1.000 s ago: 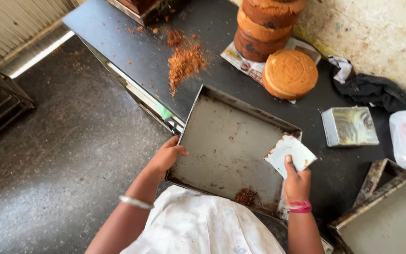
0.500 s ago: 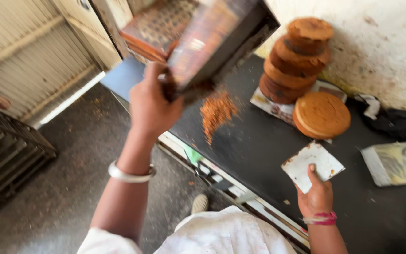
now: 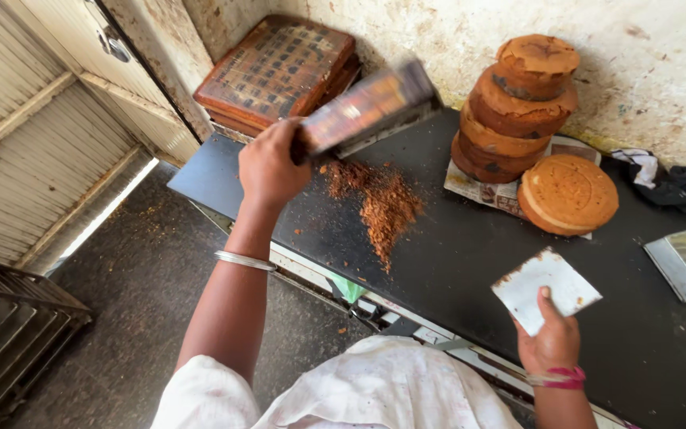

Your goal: The person lines a baking pan with newspaper and then wipes the inside of another metal pan with a white cloth.

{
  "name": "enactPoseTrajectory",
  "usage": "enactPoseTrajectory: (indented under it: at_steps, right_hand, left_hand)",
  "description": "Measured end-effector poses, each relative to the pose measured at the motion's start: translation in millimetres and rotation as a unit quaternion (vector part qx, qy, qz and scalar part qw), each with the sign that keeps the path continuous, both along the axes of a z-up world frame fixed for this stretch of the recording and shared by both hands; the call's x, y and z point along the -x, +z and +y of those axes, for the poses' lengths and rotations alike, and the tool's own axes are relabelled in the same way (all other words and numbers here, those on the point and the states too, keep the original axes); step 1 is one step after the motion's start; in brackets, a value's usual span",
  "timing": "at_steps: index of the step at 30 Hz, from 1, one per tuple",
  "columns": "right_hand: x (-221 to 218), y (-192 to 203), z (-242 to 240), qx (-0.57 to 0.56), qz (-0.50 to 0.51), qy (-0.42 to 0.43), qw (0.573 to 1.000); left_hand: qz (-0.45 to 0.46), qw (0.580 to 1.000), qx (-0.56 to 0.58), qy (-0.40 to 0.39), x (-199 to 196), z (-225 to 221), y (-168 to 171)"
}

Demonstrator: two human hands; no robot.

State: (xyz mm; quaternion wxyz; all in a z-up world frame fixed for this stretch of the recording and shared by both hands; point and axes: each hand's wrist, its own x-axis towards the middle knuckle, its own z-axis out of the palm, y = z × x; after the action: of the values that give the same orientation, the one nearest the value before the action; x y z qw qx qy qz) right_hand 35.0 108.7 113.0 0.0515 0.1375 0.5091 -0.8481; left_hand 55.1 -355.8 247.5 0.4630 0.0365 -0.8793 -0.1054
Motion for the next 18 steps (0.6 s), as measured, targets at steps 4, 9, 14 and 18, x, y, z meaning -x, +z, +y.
enactPoseTrajectory:
  at_steps: [4, 9, 14, 18]
  right_hand:
    - [2, 1, 6, 0.004, 0.011, -0.010, 1.000]
    - [13, -8, -3, 0.017, 0.009, -0.022, 1.000]
    - [17, -11, -22, 0.013, 0.005, -0.008, 1.000]
    - [13, -7, -32, 0.017, 0.022, -0.007, 1.000]
  left_hand:
    - [-0.021, 0.988, -0.136, 0.076, -3, -34, -10]
    - [0.167, 0.972, -0.144, 0.078, -24, -27, 0]
    - [0.183, 0.981, 0.044, -0.039, -27, -27, 6]
    - [0.023, 0.999, -0.002, -0.041, -10, -18, -45]
